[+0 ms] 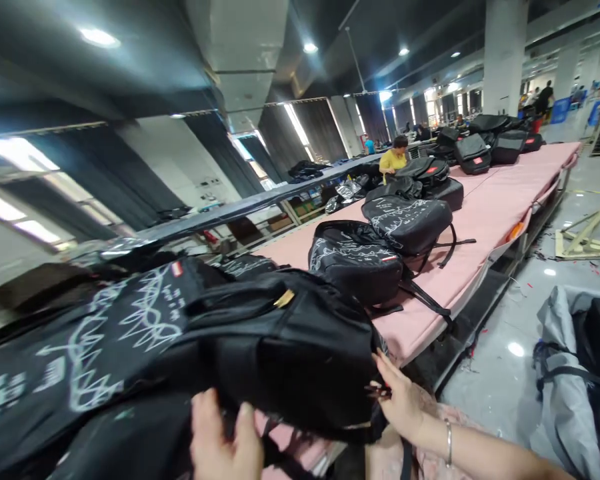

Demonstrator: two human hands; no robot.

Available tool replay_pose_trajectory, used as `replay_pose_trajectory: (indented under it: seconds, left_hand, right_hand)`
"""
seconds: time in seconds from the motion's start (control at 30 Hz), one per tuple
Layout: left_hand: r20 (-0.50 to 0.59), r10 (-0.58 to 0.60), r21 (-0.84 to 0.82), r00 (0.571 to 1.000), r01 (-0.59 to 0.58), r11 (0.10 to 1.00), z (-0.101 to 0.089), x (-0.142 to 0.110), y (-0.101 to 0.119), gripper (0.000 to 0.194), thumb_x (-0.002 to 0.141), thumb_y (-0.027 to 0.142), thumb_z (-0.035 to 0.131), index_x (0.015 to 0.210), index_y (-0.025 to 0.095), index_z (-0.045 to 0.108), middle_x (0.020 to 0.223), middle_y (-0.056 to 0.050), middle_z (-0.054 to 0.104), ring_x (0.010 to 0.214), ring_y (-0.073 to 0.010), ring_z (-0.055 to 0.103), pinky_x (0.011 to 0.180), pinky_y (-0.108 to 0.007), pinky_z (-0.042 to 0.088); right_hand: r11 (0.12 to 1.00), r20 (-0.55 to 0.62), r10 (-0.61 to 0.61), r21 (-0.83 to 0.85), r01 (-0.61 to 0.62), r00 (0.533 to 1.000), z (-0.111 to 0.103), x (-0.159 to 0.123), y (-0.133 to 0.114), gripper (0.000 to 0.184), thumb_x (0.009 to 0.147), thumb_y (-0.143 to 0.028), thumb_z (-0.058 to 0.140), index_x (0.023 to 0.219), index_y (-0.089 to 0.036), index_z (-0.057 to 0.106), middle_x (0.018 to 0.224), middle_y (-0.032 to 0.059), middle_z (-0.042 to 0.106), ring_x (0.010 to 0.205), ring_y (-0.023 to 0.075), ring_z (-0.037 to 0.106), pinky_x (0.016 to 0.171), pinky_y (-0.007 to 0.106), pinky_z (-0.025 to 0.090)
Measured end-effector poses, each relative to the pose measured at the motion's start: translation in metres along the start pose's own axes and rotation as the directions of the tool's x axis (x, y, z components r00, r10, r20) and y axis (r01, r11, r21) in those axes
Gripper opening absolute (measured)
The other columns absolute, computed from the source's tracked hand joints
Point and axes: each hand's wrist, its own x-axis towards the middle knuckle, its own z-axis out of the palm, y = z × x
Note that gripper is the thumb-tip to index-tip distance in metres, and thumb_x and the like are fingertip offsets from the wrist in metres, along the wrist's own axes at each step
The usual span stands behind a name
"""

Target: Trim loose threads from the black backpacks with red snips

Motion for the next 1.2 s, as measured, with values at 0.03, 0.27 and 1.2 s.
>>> replay_pose_trajectory:
  seconds: [0.03, 0.27, 1.2]
  left_hand:
    - [-0.015, 0.052, 0.04, 0.999, -0.051, 0.998, 0.004, 0.003, 0.005, 0.059, 0.084, 0.035, 0.043, 0.135, 0.006, 0.036, 0.139, -0.019, 0.031, 0.129, -0.0322, 0.029, 0.106, -0.048, 0.026]
    - [-0.073, 0.235, 0.235, 0.969, -0.212, 0.949, 0.018, 0.02, 0.025, 0.053, 0.08, 0.012, 0.043, 0.132, 0.007, 0.038, 0.142, -0.022, 0.021, 0.128, -0.0329, 0.028, 0.1, -0.049, 0.033]
    - [0.073, 0.059, -0.39, 0.996, -0.026, 0.921, 0.004, -0.016, 0.094, 0.009, 0.084, 0.014, 0.049, 0.076, 0.015, 0.052, 0.086, -0.004, 0.051, 0.085, -0.0117, 0.049, 0.077, -0.024, 0.04]
  right_hand:
    - [1.0, 0.03, 0.003, -0.008, -0.002, 1.0, -0.001, -0.001, 0.0, 0.074, 0.065, 0.002, 0.035, 0.136, -0.018, 0.036, 0.137, 0.0071, 0.036, 0.126, 0.0175, 0.036, 0.107, 0.037, 0.033]
    - [0.985, 0.297, -0.158, -0.015, 0.17, 0.942, 0.003, -0.027, 0.017, 0.07, 0.067, 0.002, 0.031, 0.135, -0.016, 0.038, 0.138, 0.0077, 0.032, 0.121, 0.0181, 0.042, 0.094, 0.024, 0.045]
    - [0.608, 0.781, 0.194, 0.38, -0.697, 0.594, -0.06, 0.078, -0.091, 0.045, 0.079, -0.055, 0.053, 0.092, -0.013, 0.053, 0.061, -0.0015, 0.041, 0.047, 0.0023, 0.032, 0.043, 0.016, 0.025]
